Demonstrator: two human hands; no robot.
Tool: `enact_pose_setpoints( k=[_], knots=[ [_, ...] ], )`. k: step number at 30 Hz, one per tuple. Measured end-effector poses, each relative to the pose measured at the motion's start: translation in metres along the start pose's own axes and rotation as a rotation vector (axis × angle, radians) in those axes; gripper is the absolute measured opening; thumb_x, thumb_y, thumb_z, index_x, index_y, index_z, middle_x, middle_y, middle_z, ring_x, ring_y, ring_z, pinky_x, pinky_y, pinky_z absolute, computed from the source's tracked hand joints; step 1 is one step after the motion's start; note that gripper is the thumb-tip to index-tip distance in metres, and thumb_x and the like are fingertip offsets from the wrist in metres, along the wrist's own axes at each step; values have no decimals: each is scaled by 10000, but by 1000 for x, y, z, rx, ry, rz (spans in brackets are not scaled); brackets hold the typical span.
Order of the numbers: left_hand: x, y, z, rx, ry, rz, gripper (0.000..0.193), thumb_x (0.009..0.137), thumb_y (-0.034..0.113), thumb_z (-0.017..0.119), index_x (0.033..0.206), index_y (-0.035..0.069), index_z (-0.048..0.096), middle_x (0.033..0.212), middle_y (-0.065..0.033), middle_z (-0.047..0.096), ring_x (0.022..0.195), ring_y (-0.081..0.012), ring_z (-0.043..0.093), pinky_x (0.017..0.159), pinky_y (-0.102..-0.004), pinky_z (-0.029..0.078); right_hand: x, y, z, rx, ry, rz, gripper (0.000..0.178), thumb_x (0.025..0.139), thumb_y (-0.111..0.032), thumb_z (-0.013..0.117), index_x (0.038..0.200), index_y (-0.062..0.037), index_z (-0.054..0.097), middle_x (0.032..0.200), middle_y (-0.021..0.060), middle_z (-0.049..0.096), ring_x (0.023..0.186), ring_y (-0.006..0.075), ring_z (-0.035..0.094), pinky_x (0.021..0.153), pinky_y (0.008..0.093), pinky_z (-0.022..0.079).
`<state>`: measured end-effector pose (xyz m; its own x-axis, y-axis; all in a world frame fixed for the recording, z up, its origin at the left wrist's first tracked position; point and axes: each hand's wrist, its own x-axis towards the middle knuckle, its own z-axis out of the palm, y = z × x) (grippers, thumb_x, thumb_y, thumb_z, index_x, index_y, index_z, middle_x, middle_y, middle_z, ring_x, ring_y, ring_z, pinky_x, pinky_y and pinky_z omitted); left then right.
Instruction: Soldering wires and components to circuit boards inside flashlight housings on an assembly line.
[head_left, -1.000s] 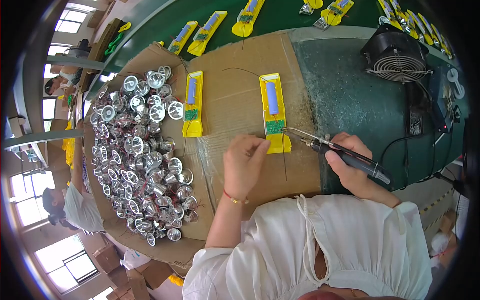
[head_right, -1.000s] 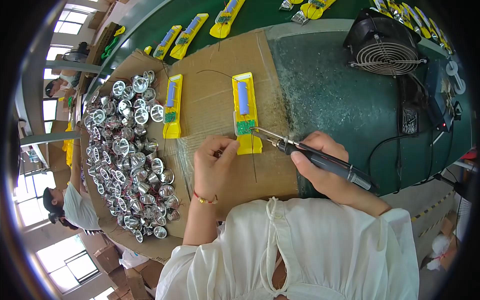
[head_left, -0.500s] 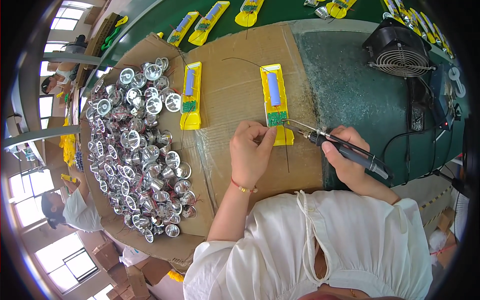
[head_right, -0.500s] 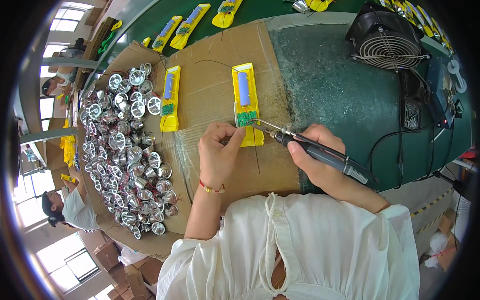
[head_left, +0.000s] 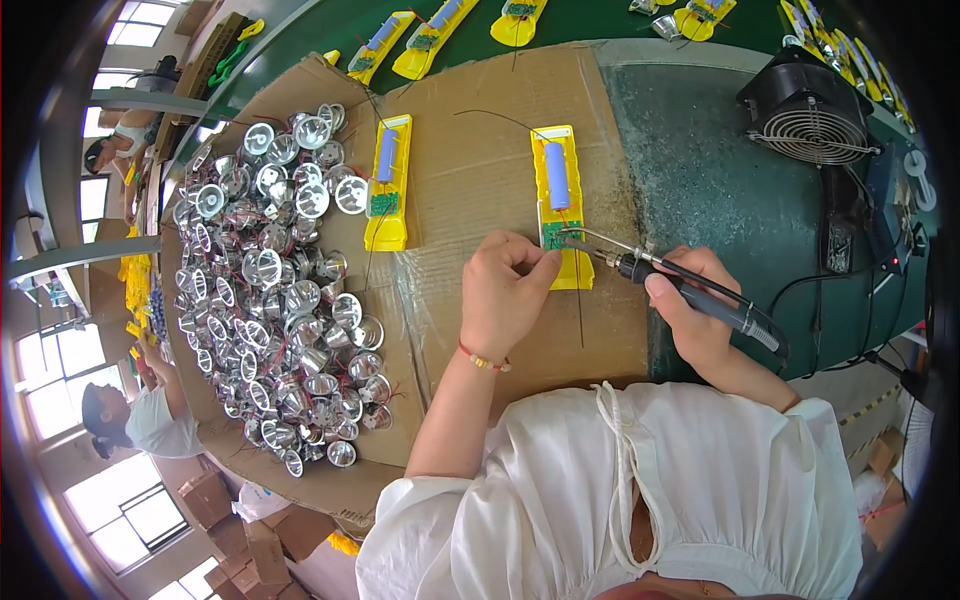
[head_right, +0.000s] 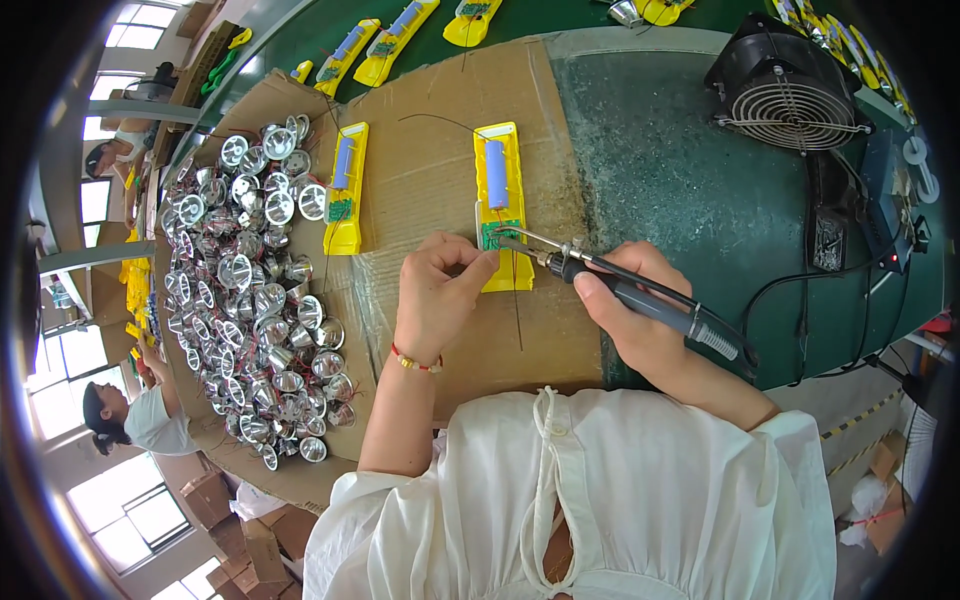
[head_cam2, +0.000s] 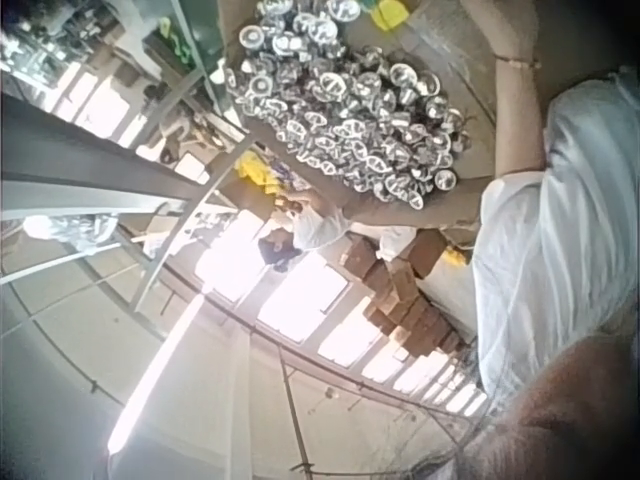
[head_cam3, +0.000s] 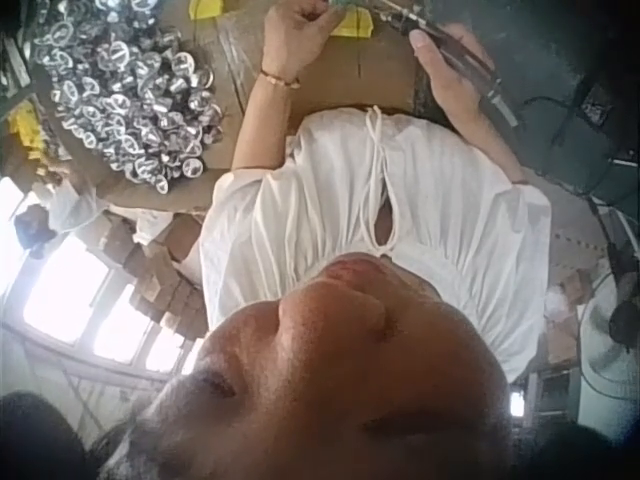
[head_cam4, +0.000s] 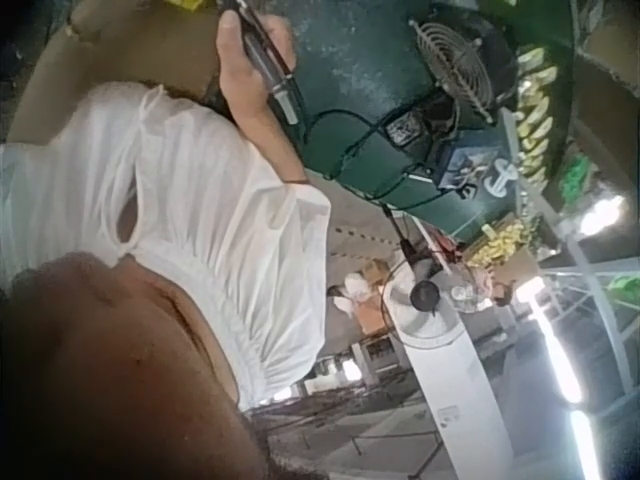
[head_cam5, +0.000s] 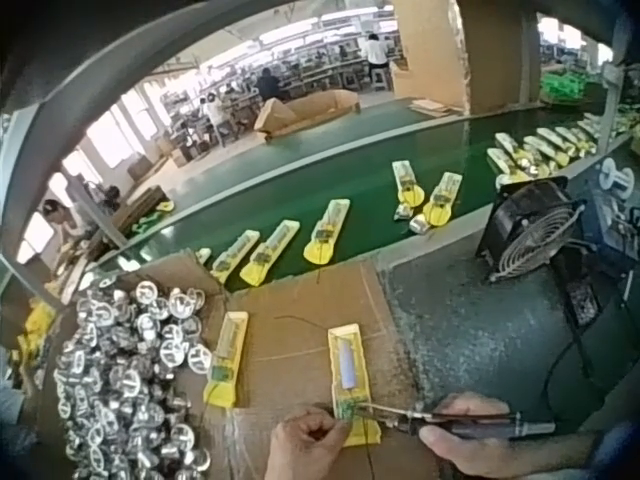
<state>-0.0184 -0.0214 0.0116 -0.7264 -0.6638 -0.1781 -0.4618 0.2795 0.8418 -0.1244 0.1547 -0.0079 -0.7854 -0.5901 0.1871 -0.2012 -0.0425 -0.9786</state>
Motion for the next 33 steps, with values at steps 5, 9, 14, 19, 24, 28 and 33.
enact_pose_setpoints(
  k=[5, 9, 14, 19, 24, 28, 33],
  knots=[
    [3, -2, 0, 30, -20, 12, 107, 715, 89, 667, 697, -14, 650, 751, -90, 575, 599, -181, 557, 553, -287, 437, 0, 0, 0, 53, -2, 101, 136, 775, -86, 682, 765, -24, 562, 633, -1, 549, 557, 39, 481, 493, 199, 382],
    [3, -3, -1, -3, -20, -4, 109, 712, 87, 667, 690, -18, 649, 751, -91, 574, 599, -181, 554, 551, -287, 434, 1, -3, 3, 157, 53, 276, 134, 787, -88, 669, 773, -30, 549, 625, 6, 556, 561, 42, 504, 498, 193, 396],
    [5, -2, -2, -22, -41, -49, 109, 710, 85, 666, 688, -20, 648, 749, -91, 573, 597, -178, 552, 550, -284, 433, -2, -6, -8, 231, 134, 228, 124, 812, -81, 637, 829, -17, 532, 672, 37, 571, 575, 68, 529, 511, 197, 418],
    [5, -3, -2, -21, -50, -69, 118, 712, 87, 664, 682, -25, 641, 745, -93, 571, 595, -179, 549, 549, -281, 430, -2, -2, -15, 248, 172, 212, 122, 809, -72, 636, 832, -11, 533, 672, 41, 571, 580, 69, 531, 519, 199, 422],
    [-1, 4, -4, 80, -35, 34, 107, 734, 104, 664, 718, -1, 652, 726, -85, 578, 590, -188, 570, 556, -289, 441, -1, 5, -22, 219, 199, 200, 117, 808, -68, 633, 834, -7, 536, 672, 45, 572, 579, 68, 527, 526, 203, 421],
    [-8, 14, -18, -75, 49, -108, 132, 753, 175, 664, 785, 49, 689, 642, -101, 638, 575, -210, 640, 554, -275, 497, 1, 11, -35, 197, 261, 207, 113, 808, -68, 633, 827, -9, 540, 660, 43, 571, 573, 67, 522, 529, 199, 412],
    [31, 26, 5, 403, -151, 28, 169, 718, 242, 612, 681, 86, 664, 597, -113, 610, 545, -292, 605, 539, -372, 482, 3, 17, -39, 87, 264, 209, 118, 808, -87, 644, 794, -25, 544, 625, 21, 563, 562, 53, 508, 525, 197, 398]
  ],
)
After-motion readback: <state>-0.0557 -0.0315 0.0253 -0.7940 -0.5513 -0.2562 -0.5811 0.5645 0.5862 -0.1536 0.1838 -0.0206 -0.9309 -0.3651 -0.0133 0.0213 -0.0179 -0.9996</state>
